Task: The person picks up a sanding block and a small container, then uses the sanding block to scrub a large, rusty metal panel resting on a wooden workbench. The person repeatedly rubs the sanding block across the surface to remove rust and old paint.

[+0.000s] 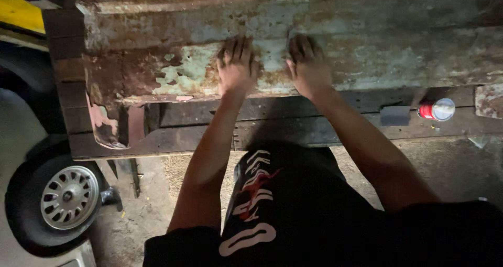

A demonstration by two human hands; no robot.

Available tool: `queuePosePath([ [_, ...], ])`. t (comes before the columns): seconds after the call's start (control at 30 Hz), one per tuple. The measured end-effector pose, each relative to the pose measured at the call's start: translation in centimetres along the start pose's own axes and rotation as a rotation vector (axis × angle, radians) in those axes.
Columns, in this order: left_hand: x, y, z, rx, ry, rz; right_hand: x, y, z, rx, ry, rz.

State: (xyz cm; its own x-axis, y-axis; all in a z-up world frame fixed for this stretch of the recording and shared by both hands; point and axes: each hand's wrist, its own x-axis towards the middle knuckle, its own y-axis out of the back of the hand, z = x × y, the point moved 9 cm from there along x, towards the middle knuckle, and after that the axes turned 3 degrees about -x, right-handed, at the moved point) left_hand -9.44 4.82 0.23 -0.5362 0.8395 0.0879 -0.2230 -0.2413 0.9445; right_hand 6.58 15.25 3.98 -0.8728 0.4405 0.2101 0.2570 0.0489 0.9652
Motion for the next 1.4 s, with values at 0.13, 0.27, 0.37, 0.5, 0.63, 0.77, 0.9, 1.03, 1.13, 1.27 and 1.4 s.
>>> queuePosePath([
  [0.13, -0.2, 0.5, 0.0, -0.002, -0.023, 0.019, -3.0, 0.5, -2.3, 0.039, 0.065, -0.030],
  [0.27, -0.1, 0.4, -0.1, -0.003, -0.019, 0.035, -6.3, 2.4, -4.1, 0.071, 0.140, -0.005],
  [0.37, 0.0, 0.0, -0.1, 0.012, -0.021, 0.046, -3.4, 1.4, -0.8, 0.194, 0.009, -0.048],
  [0.5, 0.0, 0.1, -0.3, 0.010, -0.033, 0.059, 2.2, 0.1, 2.0, 0.028, -0.003, 0.003],
  [0.63, -0.1, 0.3, -0.1, -0.004, -0.033, 0.071, -1.2, 0.2, 0.9, -0.043, 0.002, -0.028],
  [0.77, -0.4, 0.0, -0.2, 0.001, -0.010, 0.040, -4.0, 0.5, 0.1, -0.034, 0.004, -0.056],
  [0.9, 0.1, 0.1, -0.2, 0.009, -0.025, 0.037, 0.9, -0.4, 1.8, 0.037, 0.001, -0.039],
  [1.03, -0.1, 0.1, 0.0, 0.020, -0.036, 0.042, 0.9, -0.3, 1.8, 0.073, -0.010, -0.054],
  [1.13, -0.1, 0.2, -0.1, 0.003, -0.025, 0.048, -3.9, 1.0, -0.2, 0.082, 0.025, -0.051],
  [1.27, 0.0, 0.3, -0.3, -0.017, -0.020, 0.048, -4.9, 1.3, -1.1, -0.006, 0.058, -0.032],
  [1.4, -0.4, 0.1, -0.1, 0.002, -0.038, 0.072, 0.5, -0.7, 1.3, -0.021, -0.010, -0.046],
])
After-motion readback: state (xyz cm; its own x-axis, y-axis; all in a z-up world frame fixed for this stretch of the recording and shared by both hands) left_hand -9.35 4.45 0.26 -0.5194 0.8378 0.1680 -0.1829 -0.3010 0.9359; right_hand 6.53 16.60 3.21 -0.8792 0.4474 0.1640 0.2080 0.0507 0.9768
